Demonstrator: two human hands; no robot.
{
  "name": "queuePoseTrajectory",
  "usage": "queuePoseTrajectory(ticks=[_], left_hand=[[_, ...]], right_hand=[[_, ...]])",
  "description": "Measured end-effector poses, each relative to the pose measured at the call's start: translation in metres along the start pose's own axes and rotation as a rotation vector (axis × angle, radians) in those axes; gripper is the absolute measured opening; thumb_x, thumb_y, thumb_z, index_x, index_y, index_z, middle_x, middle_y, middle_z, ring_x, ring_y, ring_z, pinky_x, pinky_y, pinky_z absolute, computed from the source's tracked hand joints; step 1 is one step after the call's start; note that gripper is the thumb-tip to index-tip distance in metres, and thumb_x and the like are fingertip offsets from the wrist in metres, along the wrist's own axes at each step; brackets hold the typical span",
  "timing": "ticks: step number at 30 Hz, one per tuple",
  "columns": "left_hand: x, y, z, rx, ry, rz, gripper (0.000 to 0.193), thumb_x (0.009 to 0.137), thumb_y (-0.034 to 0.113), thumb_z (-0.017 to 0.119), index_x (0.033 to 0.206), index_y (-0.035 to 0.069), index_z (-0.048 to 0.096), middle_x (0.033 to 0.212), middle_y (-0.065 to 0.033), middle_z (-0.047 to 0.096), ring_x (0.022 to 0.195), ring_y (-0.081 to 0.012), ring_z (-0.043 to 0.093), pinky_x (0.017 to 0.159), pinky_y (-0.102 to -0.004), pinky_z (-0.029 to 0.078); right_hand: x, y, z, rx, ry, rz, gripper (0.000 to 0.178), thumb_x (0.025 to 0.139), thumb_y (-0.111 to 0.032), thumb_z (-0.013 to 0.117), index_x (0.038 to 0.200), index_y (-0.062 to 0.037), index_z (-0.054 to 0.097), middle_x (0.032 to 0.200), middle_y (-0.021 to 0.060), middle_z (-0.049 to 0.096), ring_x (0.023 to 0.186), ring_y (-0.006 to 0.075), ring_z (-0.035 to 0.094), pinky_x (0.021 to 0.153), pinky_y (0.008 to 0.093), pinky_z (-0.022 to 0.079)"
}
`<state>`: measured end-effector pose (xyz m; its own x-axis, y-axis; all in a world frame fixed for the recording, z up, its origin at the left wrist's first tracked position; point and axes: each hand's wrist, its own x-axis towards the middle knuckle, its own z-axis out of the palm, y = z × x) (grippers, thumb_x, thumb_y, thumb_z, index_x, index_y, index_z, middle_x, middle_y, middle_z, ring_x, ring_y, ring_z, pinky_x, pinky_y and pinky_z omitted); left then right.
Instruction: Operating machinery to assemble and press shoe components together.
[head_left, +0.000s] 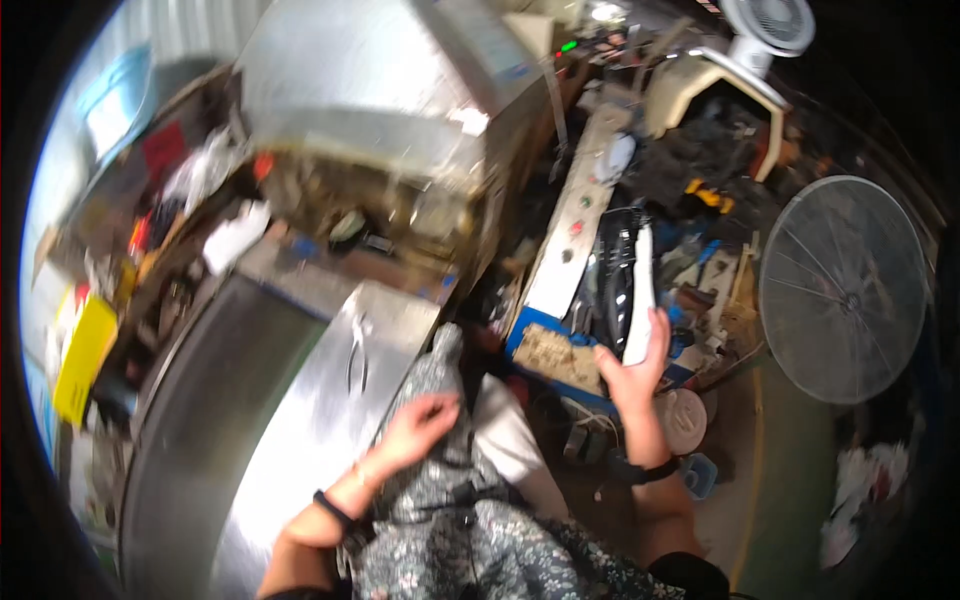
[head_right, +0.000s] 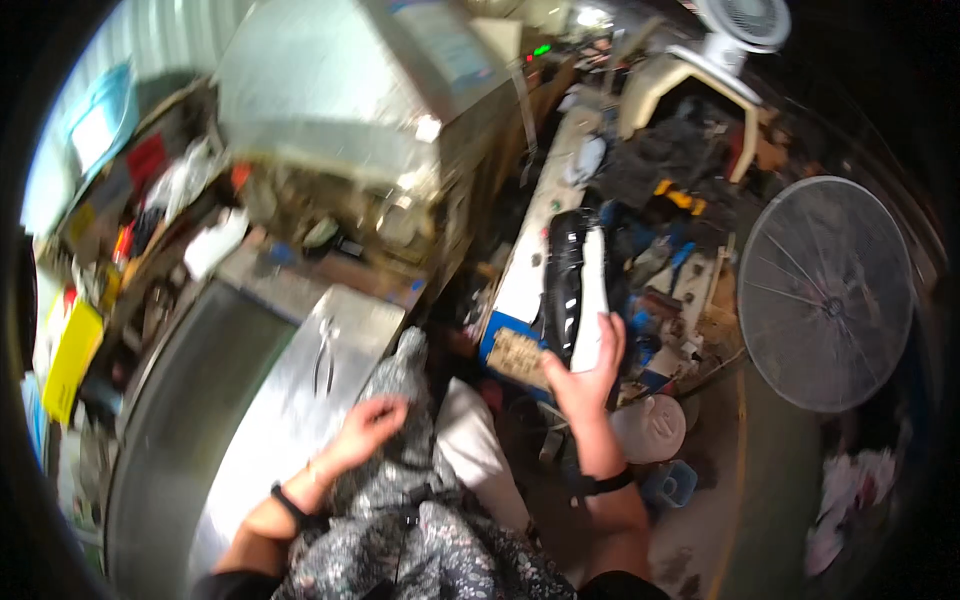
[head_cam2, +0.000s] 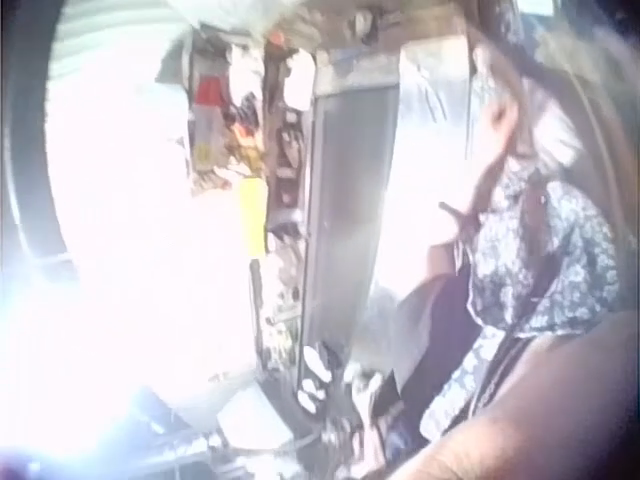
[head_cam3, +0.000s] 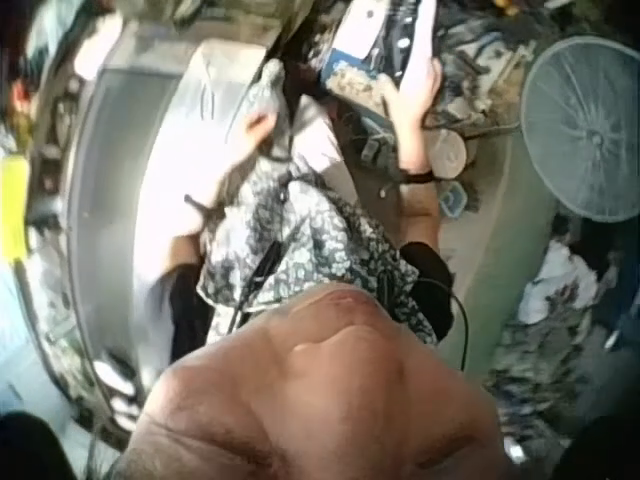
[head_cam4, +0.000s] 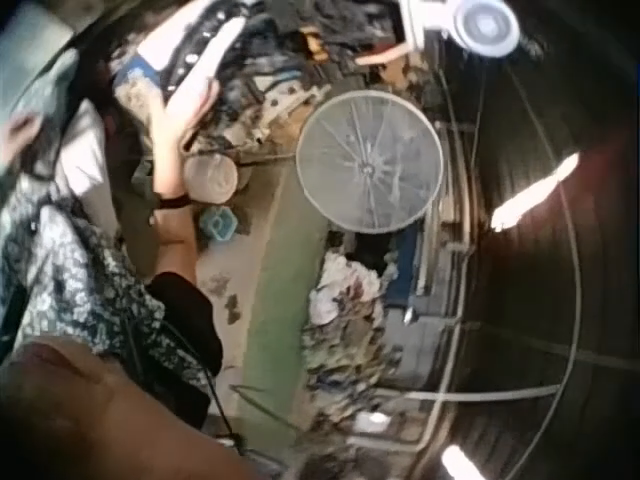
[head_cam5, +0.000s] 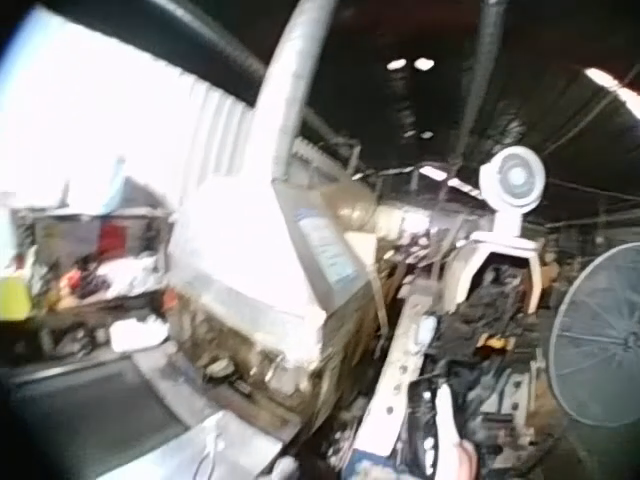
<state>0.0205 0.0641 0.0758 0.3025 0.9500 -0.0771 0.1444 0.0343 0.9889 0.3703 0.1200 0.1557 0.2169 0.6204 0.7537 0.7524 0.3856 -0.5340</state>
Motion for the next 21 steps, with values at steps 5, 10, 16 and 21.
queuePoseTrajectory(ticks=[5, 10, 16, 21], left_hand=[[0.085, 0.048, -0.006, -0.787, 0.324, -0.125, 0.068, 0.096, 0.062, 0.047, 0.134, 0.006, 0.051, 0.125, -0.0071, 0.06, 0.109, -0.0148, 0.055, 0.097, -0.0271, 0.041], [0.059, -0.03, -0.013, -0.99, 0.246, -0.333, 0.037, 0.097, 0.044, 0.051, 0.103, 0.011, 0.066, 0.089, -0.0026, 0.07, 0.074, -0.0142, 0.066, 0.072, -0.0294, 0.054], [0.052, -0.039, -0.012, -0.929, 0.295, -0.235, 0.04, 0.097, 0.044, 0.05, 0.113, 0.01, 0.064, 0.102, -0.0043, 0.069, 0.086, -0.0149, 0.065, 0.08, -0.0297, 0.052], [0.055, -0.065, -0.023, -1.049, 0.252, -0.315, 0.039, 0.101, 0.037, 0.044, 0.118, 0.007, 0.063, 0.109, -0.0049, 0.066, 0.095, -0.0143, 0.062, 0.089, -0.0297, 0.048]], right_hand=[[-0.094, -0.09, 0.044, 0.271, -0.619, -0.085, 0.091, 0.069, -0.025, 0.085, 0.143, -0.0019, 0.037, 0.142, 0.0226, 0.039, 0.13, 0.0363, 0.043, 0.106, 0.0449, 0.038], [-0.102, -0.062, 0.122, 0.82, -1.022, 0.558, 0.062, 0.104, -0.04, 0.046, 0.153, -0.0068, 0.027, 0.139, 0.0131, 0.049, 0.124, 0.0236, 0.05, 0.105, 0.0389, 0.039], [-0.089, -0.081, 0.193, 0.964, -1.309, 0.629, 0.054, 0.099, -0.026, 0.06, 0.146, -0.0055, 0.043, 0.14, 0.0122, 0.052, 0.127, 0.0192, 0.048, 0.108, 0.0306, 0.036], [-0.103, -0.104, 0.197, 0.737, -1.043, 0.397, 0.038, 0.094, -0.021, 0.065, 0.125, 0.0007, 0.06, 0.12, 0.0122, 0.067, 0.111, 0.0182, 0.06, 0.099, 0.0307, 0.044]])
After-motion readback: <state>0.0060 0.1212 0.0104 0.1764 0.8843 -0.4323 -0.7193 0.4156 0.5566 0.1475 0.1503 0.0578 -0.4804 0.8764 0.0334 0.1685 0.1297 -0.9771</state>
